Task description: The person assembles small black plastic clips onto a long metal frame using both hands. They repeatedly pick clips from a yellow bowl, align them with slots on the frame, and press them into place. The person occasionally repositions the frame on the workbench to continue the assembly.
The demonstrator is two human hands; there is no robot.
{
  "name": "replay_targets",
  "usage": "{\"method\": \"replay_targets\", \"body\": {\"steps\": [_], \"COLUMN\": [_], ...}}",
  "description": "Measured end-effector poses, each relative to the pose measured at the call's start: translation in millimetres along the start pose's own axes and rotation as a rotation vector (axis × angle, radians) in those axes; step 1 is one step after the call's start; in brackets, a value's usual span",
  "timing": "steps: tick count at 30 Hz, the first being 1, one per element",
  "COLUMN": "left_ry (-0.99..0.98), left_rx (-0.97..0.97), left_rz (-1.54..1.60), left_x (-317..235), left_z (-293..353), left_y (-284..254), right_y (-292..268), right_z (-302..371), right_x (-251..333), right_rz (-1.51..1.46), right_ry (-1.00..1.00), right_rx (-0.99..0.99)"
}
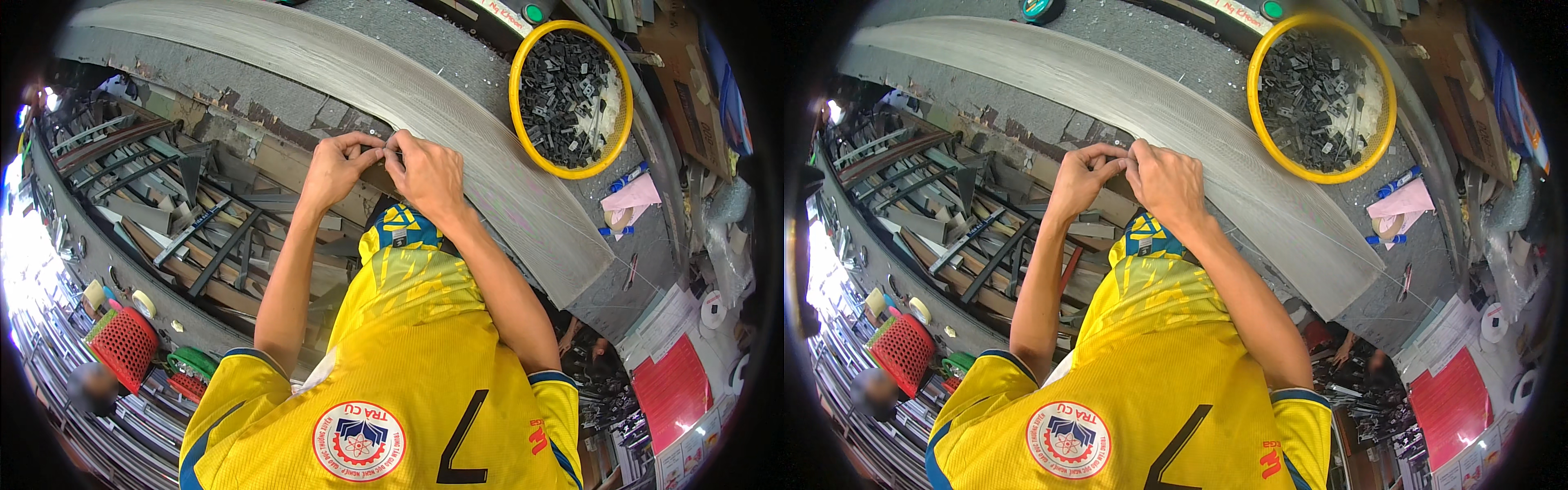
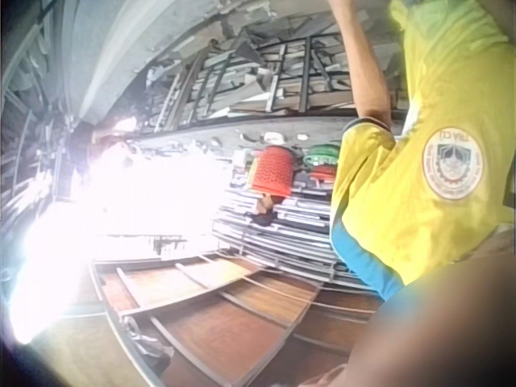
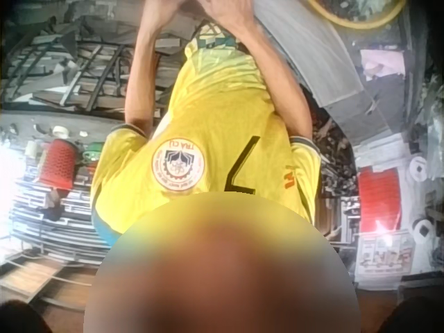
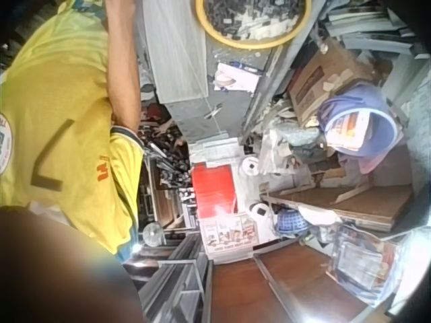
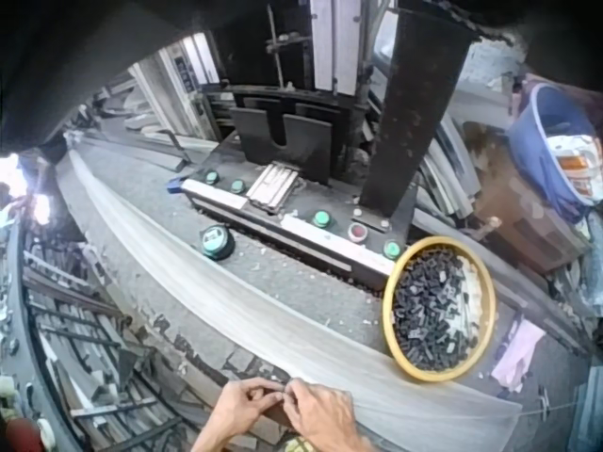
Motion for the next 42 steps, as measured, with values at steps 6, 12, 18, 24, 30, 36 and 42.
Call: {"method": "replay_targets", "body": {"steps": [6,12,18,24,30,36,42], "left_ry": [0.034,0.117,0.146,0.208,0.226,0.292,0.467], "left_rx": [-0.056,-0.235,-0.413,-0.55,-0.712,-0.821,-0.584], "left_rz": [-0.049,-0.143,-0.219,-0.255,-0.349,-0.232,-0.247], "left_x": [-0.5,-9.9,-10.3,-11.1,-6.4,-25.1,-74.7], "left_z": [0.6,12.0,13.6,2.7,-11.7,-13.8,-4.3], "left_y": [-4.2,-12.2,-24.5,-56.7,-79.1,-106.3,-75.1], "right_y": [0.7,-28.0,-116.9,-237.5,-274.8,-185.1,-130.3], "right_z": [-4.0,11.2,73.7,152.9,224.3,214.9,121.5], "right_x": [2.7,4.0,-1.1,5.0,-9.7,-8.2,18.6], "right_rz": [0.055,0.078,0.151,0.461,0.445,0.008,0.064], "right_ry": [0.018,0.129,0.347,0.457,0.672,0.544,0.307], "right_rx": [0.094,0.27,0.264,0.177,-0.007,-0.136,-0.016]}}
Point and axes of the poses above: each hand's wrist, its own z-axis away from the middle knuckle, its own y-axis out of the palm, x = y × z, the point moved 6 cm from there along -z, towards the middle knuckle, and after that the axes turned 12 degrees about -y, right-handed, at the moved point
